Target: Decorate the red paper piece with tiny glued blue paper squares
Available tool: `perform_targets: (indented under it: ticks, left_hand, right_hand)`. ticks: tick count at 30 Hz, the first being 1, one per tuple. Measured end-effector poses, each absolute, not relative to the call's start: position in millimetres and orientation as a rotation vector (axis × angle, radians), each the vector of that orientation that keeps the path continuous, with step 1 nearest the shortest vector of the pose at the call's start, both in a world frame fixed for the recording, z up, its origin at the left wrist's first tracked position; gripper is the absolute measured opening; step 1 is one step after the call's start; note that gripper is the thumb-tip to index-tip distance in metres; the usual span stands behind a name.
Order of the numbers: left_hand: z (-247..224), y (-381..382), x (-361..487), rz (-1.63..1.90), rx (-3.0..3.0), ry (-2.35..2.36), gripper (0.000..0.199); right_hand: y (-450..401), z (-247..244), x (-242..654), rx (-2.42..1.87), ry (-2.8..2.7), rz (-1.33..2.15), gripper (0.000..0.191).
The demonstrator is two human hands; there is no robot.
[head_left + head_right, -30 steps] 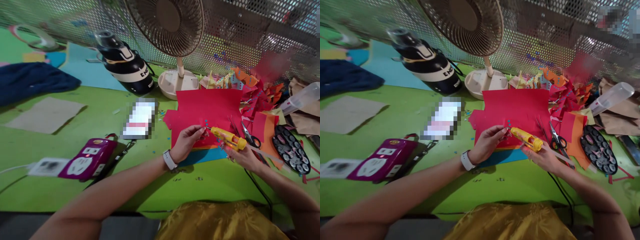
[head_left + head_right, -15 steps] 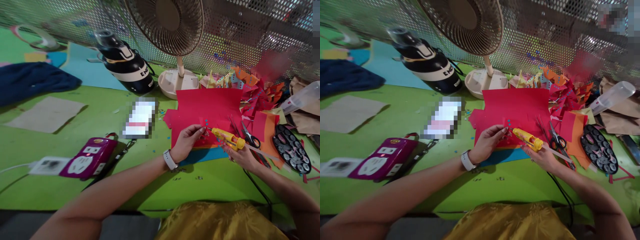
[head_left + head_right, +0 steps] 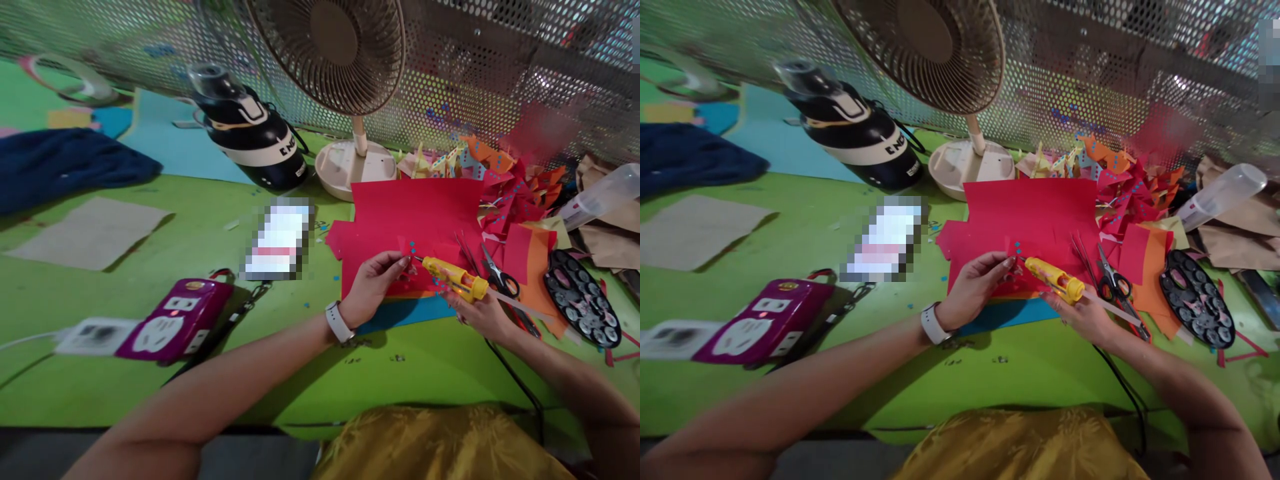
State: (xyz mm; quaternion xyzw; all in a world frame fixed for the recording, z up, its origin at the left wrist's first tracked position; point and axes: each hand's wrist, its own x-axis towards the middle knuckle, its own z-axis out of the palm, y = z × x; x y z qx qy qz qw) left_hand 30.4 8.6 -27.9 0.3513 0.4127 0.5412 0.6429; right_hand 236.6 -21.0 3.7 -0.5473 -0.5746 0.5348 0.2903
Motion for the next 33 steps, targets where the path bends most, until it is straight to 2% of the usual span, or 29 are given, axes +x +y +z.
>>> perform_targets:
  ticks: [14,33]
  left_hand:
    - [-26.2,8.2,30.5,1.230,0.788,0.939,0.024]
    - [-26.0,8.2,30.8,1.230,0.831,0.952,0.025]
  right_hand:
    - [-23.7,9.1,231.0,-1.548,-1.480,1.420,0.038]
    - [-23.5,16.3,226.6,-1.428,-1.501,1.403,0.033]
